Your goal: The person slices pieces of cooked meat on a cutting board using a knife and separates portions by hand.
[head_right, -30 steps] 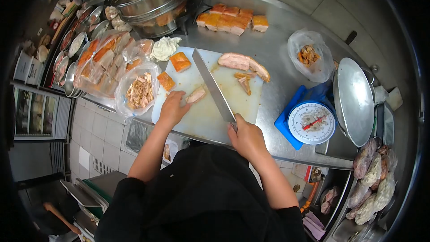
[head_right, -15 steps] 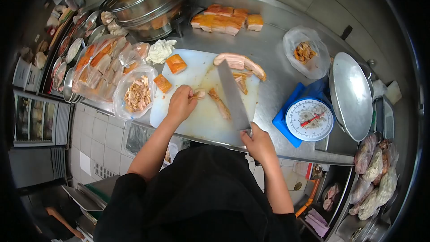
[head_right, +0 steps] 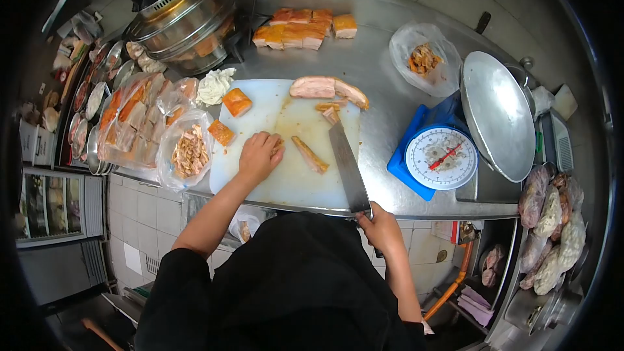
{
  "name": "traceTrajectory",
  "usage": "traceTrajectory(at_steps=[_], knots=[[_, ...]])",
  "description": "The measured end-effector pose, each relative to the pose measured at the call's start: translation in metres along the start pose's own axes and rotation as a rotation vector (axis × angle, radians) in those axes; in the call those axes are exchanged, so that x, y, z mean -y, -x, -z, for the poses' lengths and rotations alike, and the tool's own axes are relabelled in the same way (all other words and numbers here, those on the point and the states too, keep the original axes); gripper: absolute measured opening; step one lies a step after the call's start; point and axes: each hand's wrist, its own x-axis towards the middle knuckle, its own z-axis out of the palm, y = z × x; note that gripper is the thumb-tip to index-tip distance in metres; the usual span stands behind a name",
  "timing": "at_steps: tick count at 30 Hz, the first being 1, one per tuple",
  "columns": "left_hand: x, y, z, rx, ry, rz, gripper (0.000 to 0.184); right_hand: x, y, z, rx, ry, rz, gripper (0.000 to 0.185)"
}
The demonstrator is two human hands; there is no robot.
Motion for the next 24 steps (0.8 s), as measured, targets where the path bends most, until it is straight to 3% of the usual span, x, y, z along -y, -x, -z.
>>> traceTrajectory(at_steps=[5, 8, 10, 11, 13, 17, 19, 22, 23, 24], knots=[[0.0, 0.007, -0.003, 0.012, -0.042, -0.015, 0.024, 0.002, -0.004, 0.0, 0.014, -0.007, -0.022, 0.029], [-0.009, -0.008, -0.003, -0.045, 0.104, 0.038, 0.025, 0.001, -0.006, 0.007, 0.055, -0.006, -0.04, 0.034], [-0.029, -0.03, 0.003, 0.032, 0.752, 0.584, 0.029, 0.002, -0.007, 0.011, 0.075, -0.007, -0.05, 0.037], [-0.039, -0.047, 0.003, 0.041, 0.756, 0.57, 0.029, 0.001, -0.008, 0.012, 0.099, 0.009, -0.05, 0.04], [-0.064, -0.101, 0.0, 0.187, 1.262, 0.7, 0.037, -0.006, -0.013, 0.014, 0.135, 0.004, -0.031, 0.045], [-0.143, -0.225, -0.04, 0.313, 1.264, 0.499, 0.043, -0.016, -0.017, 0.017, 0.144, 0.005, -0.003, 0.044], [-0.185, -0.288, -0.058, 0.446, 1.347, 0.486, 0.03, -0.012, -0.018, 0.023, 0.179, 0.015, -0.025, 0.043], [-0.226, -0.391, -0.137, 0.455, 1.39, 0.453, 0.029, -0.022, -0.025, 0.022, 0.141, 0.093, 0.042, 0.046], [-0.237, -0.424, -0.173, 0.369, 1.475, 0.497, 0.029, -0.017, -0.025, 0.026, 0.179, 0.087, 0.001, 0.05], [-0.247, -0.446, -0.195, 0.284, 1.56, 0.543, 0.028, -0.025, -0.029, 0.025, 0.145, 0.143, 0.103, 0.051]])
